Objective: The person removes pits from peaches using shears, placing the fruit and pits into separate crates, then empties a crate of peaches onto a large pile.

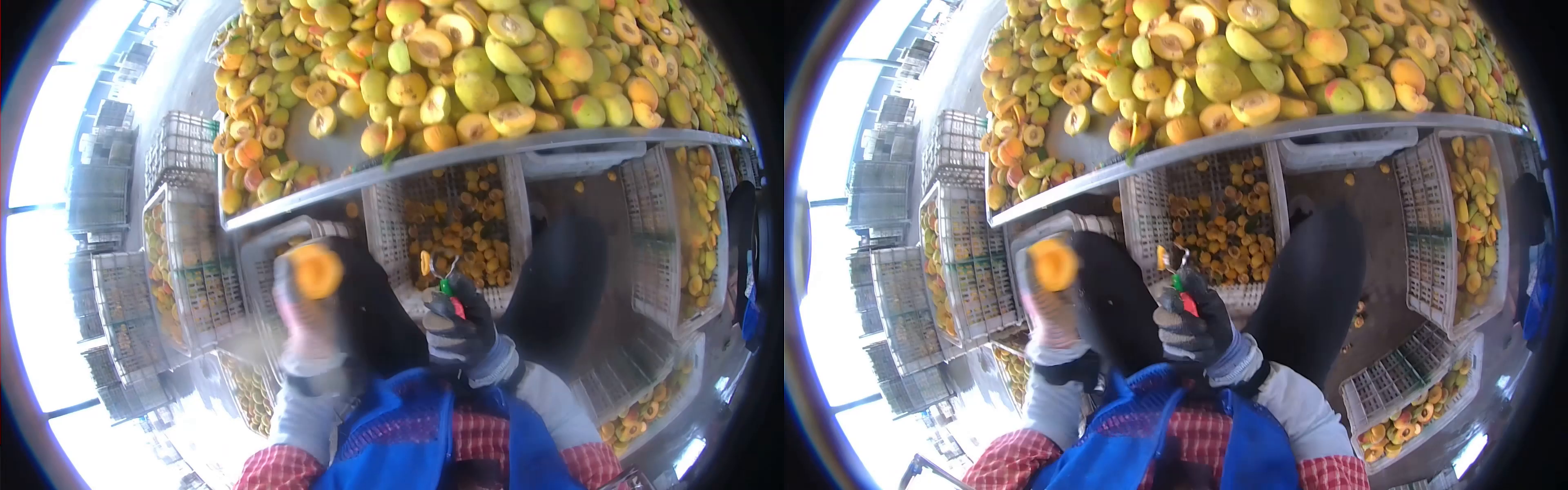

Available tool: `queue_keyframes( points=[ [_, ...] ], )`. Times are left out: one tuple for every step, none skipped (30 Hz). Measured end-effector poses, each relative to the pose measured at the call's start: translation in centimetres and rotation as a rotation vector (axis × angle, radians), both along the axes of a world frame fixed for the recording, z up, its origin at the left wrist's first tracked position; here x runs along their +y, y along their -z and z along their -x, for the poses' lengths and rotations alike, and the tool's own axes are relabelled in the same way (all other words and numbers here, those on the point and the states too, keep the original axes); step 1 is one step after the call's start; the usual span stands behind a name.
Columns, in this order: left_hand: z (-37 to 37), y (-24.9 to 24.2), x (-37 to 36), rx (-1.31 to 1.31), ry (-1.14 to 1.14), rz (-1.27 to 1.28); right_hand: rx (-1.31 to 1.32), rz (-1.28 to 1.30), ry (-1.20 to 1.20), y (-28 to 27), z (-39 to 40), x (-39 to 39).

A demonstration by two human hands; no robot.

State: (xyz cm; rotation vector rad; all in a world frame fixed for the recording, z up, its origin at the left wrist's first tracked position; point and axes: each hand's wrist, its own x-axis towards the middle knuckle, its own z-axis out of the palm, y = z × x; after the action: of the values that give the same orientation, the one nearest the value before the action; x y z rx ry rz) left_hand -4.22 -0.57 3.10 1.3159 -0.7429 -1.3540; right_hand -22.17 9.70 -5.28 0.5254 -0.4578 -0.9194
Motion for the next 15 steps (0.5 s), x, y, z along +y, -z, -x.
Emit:
queue_keyframes(
  points=[
    [-1.9,-1.5,-1.7,-0.175,0.114,0.157,0.016,-0.004,-0.008,1.1,-0.1,-0.3],
    [-6.4,-0.6,-4.0,-0.774,0.178,0.196,0.029,-0.017,-0.02,1.8,-0.3,-0.5],
    [-11.1,1.2,-6.2,-1.377,0.289,0.212,0.043,-0.033,-0.031,2.2,-0.4,-0.9],
    [-11.3,0.6,-7.4,-1.563,0.396,0.242,0.134,0.002,-0.037,2.4,-0.4,-1.4],
    [-10.3,-0.9,-8.6,-1.748,0.513,0.263,0.174,-0.018,-0.055,2.6,-0.5,-1.8],
    [-8.3,-1.7,-9.9,-1.601,0.467,0.281,0.215,-0.04,-0.074,2.8,-0.6,-2.1],
    [-4.9,-2.7,-11.5,-1.453,0.418,0.293,0.259,-0.061,-0.098,3.1,-0.8,-2.4],
    [-3.1,-2.9,-13.9,-1.416,0.457,0.278,0.272,-0.071,-0.121,3.3,-1.0,-2.5],
    [-1.4,-2.7,-16.8,-1.376,0.498,0.264,0.287,-0.081,-0.142,3.6,-1.2,-2.6],
    [-0.1,-1.3,-19.9,-1.342,0.479,0.218,0.302,-0.094,-0.161,3.8,-1.2,-2.6],
    [0.7,0.9,-23.0,-1.308,0.464,0.171,0.341,-0.133,-0.177,4.1,-1.1,-2.6],
    [1.4,3.7,-26.1,-1.403,0.53,0.091,0.38,-0.171,-0.194,4.3,-0.9,-2.5],
    [1.9,5.9,-28.2,-1.496,0.598,0.007,0.419,-0.211,-0.212,4.5,-0.7,-2.5],
    [2.2,6.4,-28.9,-1.417,0.64,-0.011,0.538,-0.258,-0.22,3.7,-0.3,-2.8],
    [2.6,6.9,-29.4,-1.337,0.683,-0.029,0.657,-0.306,-0.228,2.8,0.3,-3.2]
  ],
)
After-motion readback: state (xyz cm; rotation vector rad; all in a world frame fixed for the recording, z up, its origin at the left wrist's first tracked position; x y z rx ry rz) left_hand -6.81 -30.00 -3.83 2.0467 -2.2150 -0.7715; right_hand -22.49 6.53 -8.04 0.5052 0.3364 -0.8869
